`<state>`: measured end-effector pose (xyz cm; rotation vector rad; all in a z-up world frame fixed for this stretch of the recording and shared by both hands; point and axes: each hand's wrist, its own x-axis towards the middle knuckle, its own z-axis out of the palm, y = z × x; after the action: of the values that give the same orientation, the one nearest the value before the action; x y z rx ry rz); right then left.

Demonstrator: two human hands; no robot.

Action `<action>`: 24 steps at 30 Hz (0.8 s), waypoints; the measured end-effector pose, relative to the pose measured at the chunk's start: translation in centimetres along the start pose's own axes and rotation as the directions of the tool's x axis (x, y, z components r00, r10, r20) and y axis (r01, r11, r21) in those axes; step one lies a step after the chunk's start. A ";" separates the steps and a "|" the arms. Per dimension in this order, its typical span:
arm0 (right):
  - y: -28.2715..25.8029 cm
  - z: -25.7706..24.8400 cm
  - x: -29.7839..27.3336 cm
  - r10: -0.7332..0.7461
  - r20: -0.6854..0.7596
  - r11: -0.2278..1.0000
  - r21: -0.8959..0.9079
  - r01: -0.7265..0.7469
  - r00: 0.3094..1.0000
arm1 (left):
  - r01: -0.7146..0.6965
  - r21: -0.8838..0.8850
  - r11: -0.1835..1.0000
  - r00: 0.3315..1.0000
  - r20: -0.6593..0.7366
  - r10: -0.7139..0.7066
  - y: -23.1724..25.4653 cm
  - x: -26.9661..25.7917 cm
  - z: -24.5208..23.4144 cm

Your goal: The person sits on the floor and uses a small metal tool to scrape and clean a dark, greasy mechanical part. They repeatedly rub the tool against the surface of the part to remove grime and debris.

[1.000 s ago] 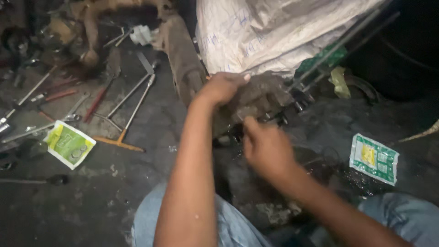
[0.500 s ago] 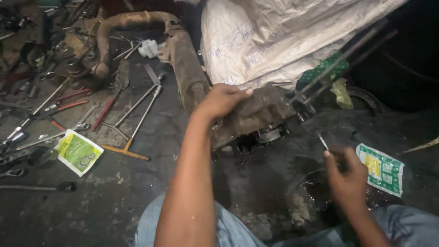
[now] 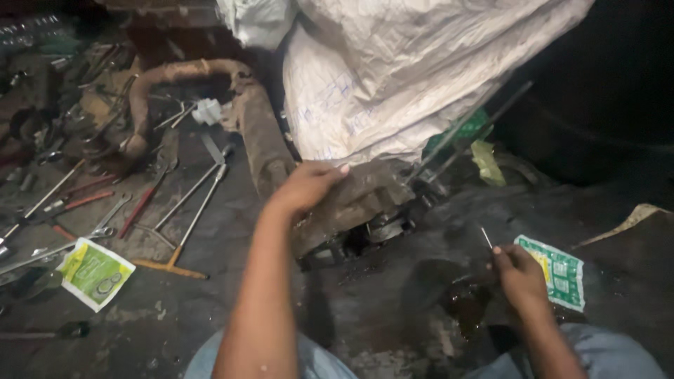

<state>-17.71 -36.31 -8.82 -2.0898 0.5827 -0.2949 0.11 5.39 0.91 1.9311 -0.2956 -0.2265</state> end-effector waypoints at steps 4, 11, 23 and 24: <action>1.5 0.1 0.5 0.257 0.084 0.903 0.335 -0.271 0.963 | 0.106 -0.213 0.971 0.991 -0.057 -0.121 -0.4 0.7 -1.8; -6.2 1.6 -4.7 -0.319 0.003 0.943 -0.099 0.317 0.948 | -0.001 -0.304 0.953 0.987 -0.151 -0.047 -1.5 0.6 -2.9; -27.1 5.9 -9.8 -0.715 0.014 0.694 -0.103 0.712 0.699 | 0.088 -0.059 0.994 0.996 0.038 -0.086 0.4 0.2 -1.0; -27.0 6.9 -9.3 -0.674 0.044 0.720 -0.188 0.668 0.738 | 0.094 -0.050 0.994 0.995 0.043 -0.092 0.5 0.5 -0.9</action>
<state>-14.95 -13.92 10.06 -2.4314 -0.1853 -0.7071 0.80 5.89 1.73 1.8927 -0.2248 -0.3314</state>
